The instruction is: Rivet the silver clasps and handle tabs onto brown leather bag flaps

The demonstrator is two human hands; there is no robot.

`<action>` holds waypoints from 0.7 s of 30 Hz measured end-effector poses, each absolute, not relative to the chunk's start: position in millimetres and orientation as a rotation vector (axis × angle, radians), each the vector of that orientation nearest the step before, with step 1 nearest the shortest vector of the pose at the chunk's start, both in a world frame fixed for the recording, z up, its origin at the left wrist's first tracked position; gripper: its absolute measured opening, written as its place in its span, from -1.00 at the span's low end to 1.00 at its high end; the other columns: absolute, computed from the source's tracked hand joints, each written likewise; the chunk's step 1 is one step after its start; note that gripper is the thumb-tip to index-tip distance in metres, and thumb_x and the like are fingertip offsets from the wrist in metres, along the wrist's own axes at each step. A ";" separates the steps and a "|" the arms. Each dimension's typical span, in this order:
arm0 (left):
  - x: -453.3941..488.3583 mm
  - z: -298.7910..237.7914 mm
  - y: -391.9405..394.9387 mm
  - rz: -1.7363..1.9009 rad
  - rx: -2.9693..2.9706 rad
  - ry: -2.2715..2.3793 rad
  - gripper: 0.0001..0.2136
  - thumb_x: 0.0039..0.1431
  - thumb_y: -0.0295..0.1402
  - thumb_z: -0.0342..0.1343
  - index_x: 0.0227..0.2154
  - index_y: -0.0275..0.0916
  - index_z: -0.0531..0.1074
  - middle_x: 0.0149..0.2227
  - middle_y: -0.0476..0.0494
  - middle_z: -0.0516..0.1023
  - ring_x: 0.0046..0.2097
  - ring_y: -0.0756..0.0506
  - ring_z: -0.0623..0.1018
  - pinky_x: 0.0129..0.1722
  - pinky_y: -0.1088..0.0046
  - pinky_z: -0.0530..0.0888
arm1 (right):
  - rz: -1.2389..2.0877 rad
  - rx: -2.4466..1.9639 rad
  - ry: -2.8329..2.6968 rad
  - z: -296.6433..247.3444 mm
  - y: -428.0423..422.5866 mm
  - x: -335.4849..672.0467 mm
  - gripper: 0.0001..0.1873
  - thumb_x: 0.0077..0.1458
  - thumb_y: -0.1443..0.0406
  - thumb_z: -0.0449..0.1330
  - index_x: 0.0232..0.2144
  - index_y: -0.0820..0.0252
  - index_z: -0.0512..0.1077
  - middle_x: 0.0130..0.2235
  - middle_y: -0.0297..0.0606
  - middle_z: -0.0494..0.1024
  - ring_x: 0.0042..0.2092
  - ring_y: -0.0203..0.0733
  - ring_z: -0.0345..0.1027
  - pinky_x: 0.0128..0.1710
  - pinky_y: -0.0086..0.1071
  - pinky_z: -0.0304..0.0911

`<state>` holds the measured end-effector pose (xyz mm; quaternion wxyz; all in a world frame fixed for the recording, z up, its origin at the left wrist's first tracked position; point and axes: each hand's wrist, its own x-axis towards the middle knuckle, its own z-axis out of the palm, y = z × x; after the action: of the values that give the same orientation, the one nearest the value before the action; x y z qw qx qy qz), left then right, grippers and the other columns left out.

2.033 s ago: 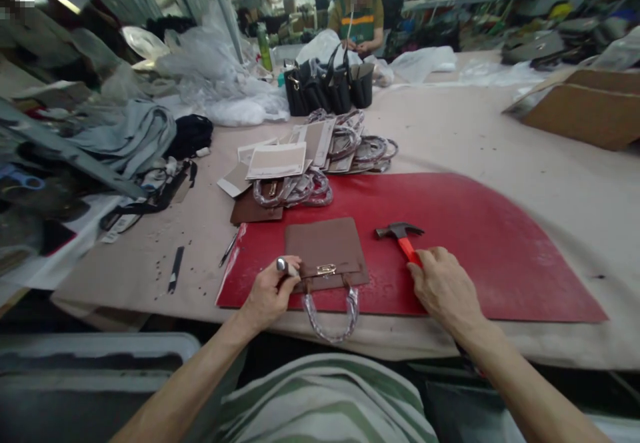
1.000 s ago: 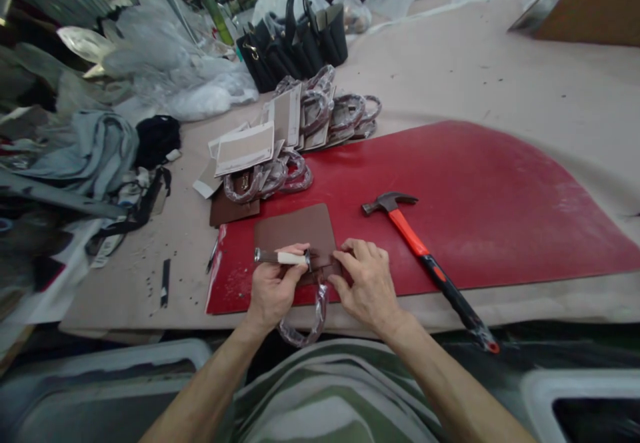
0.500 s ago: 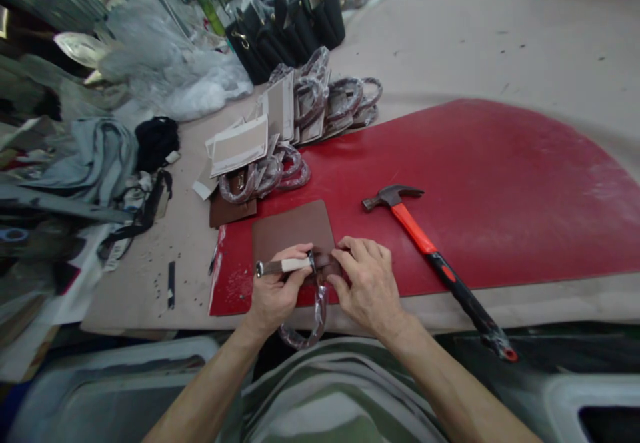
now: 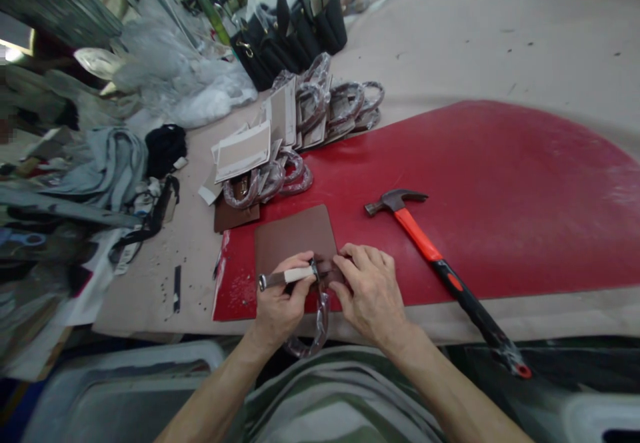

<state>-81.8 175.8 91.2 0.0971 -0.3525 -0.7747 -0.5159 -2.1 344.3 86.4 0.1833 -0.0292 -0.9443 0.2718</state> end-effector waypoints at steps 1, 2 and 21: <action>-80.3 90.7 175.6 -1.518 -1.033 -2.293 -0.91 0.27 -0.49 0.16 -0.18 -0.25 0.46 -0.08 -0.24 0.63 -0.01 -0.13 0.64 0.04 0.25 0.61 | 0.762 -0.078 -2.662 86.0 344.4 -2.1 -0.72 0.15 0.34 0.24 -0.05 0.20 0.47 0.01 -0.10 0.50 0.02 0.06 0.30 -0.02 -0.08 0.14; -79.3 90.2 175.5 -1.512 -1.026 -2.296 -0.91 0.27 -0.49 0.16 -0.18 -0.25 0.46 -0.07 -0.24 0.63 -0.01 -0.13 0.64 0.04 0.25 0.61 | 0.758 -0.075 -2.660 85.6 344.5 -2.1 -0.71 0.15 0.34 0.25 -0.05 0.21 0.47 0.01 -0.10 0.50 0.01 0.06 0.30 -0.02 -0.08 0.13; -92.7 97.5 185.0 -1.462 -1.212 -2.361 -0.85 0.24 -0.54 0.09 -0.17 -0.21 0.41 -0.12 -0.19 0.59 -0.02 -0.13 0.61 0.04 0.28 0.57 | 0.798 -0.097 -2.664 84.4 343.3 -2.9 -0.72 0.14 0.33 0.22 -0.06 0.16 0.46 0.00 -0.10 0.51 0.00 0.07 0.31 -0.03 -0.08 0.13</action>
<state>-92.7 185.0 97.5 0.0561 -0.3993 -0.7780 -0.4818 -2.9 343.3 84.4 0.1783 -0.0343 -0.9420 0.2822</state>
